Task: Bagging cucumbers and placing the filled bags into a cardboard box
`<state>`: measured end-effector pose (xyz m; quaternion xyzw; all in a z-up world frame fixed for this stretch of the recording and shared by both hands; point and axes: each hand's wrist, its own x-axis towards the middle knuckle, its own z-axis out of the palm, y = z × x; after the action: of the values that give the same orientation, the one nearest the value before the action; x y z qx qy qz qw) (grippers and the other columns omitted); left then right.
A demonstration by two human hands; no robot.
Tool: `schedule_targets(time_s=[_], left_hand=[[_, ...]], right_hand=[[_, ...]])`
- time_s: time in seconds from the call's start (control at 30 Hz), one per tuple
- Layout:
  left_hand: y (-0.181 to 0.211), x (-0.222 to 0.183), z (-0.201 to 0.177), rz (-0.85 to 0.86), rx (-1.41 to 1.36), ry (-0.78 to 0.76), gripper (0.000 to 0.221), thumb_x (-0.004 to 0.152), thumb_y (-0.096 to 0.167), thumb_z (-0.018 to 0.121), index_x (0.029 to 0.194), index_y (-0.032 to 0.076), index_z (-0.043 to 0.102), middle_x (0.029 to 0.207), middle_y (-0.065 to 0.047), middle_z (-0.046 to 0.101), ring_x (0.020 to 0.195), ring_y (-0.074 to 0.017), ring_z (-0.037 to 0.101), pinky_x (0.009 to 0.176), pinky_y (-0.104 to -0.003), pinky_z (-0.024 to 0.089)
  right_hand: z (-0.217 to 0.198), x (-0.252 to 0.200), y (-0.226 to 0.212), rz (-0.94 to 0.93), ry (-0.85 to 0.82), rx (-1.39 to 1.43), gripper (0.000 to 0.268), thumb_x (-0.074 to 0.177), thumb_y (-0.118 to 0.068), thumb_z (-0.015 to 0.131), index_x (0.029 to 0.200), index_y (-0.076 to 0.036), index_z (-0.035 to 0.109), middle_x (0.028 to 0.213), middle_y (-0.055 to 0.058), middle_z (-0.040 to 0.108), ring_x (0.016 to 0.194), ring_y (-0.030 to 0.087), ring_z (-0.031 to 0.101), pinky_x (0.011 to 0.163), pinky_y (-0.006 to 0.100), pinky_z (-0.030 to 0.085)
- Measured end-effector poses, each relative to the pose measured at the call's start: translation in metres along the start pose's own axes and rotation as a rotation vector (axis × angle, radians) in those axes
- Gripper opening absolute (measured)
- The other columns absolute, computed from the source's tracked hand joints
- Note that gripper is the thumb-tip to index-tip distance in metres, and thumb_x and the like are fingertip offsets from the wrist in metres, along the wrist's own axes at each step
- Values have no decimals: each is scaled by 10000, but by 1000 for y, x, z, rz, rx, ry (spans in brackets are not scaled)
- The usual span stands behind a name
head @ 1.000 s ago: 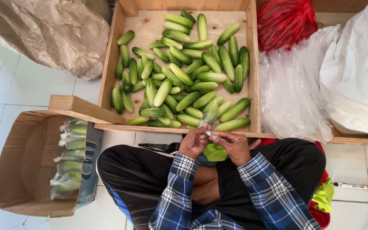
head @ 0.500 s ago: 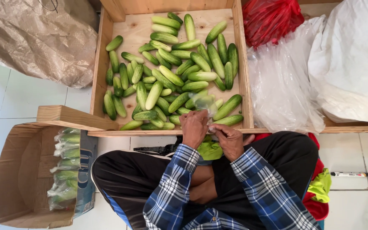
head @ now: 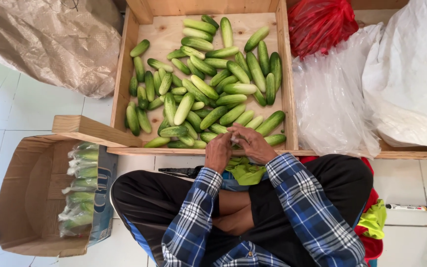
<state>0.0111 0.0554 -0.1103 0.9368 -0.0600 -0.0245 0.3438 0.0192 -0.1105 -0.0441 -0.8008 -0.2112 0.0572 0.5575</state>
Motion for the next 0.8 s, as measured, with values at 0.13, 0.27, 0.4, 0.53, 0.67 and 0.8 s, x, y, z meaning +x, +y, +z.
schedule_targets(time_s=[0.13, 0.27, 0.4, 0.53, 0.67, 0.8], left_hand=[[-18, 7, 18, -425, -280, 81, 117, 811, 235, 733, 867, 148, 787, 777, -102, 755, 844, -426, 726, 736, -524, 568], [-57, 15, 57, -766, -881, 82, 129, 733, 80, 740, 848, 23, 755, 559, -111, 649, 428, -193, 668, 413, -281, 573], [-15, 12, -3, -896, -1484, -80, 156, 844, -48, 702, 906, -124, 581, 755, -150, 606, 732, -249, 754, 731, -331, 661], [-14, 10, -15, -894, -1561, -132, 177, 867, -23, 692, 972, -66, 556, 779, -119, 657, 726, -193, 765, 700, -261, 662], [-33, 2, 6, -801, -1493, -111, 261, 874, 17, 731, 1084, 17, 578, 825, -104, 699, 719, -187, 769, 628, -257, 662], [-17, -4, -9, -601, -1360, -96, 254, 850, -19, 713, 1053, 38, 570, 842, -116, 735, 689, -193, 763, 582, -231, 644]], right_hand=[[18, 4, 18, 88, 20, 58, 55, 1003, -60, 606, 1025, -42, 653, 1174, 175, 760, 1197, 355, 669, 1005, 533, 494], [23, 2, 31, 112, 71, 25, 39, 1008, -97, 624, 1017, -87, 661, 1166, 130, 770, 1146, 345, 700, 971, 488, 525], [24, 4, 35, 66, 88, -20, 35, 1004, -106, 625, 1001, -98, 659, 1157, 129, 776, 1104, 396, 704, 944, 521, 530], [26, 6, 36, 67, 114, -28, 59, 1013, -125, 610, 997, -124, 667, 1132, 89, 787, 1087, 363, 714, 942, 488, 536], [23, 5, 27, 42, 114, -55, 78, 1024, -134, 601, 1014, -133, 678, 1100, 76, 792, 1056, 357, 720, 912, 467, 548], [22, 7, 17, -4, 115, -71, 72, 1021, -102, 602, 983, -97, 662, 1081, 108, 791, 1033, 395, 719, 885, 465, 560]])
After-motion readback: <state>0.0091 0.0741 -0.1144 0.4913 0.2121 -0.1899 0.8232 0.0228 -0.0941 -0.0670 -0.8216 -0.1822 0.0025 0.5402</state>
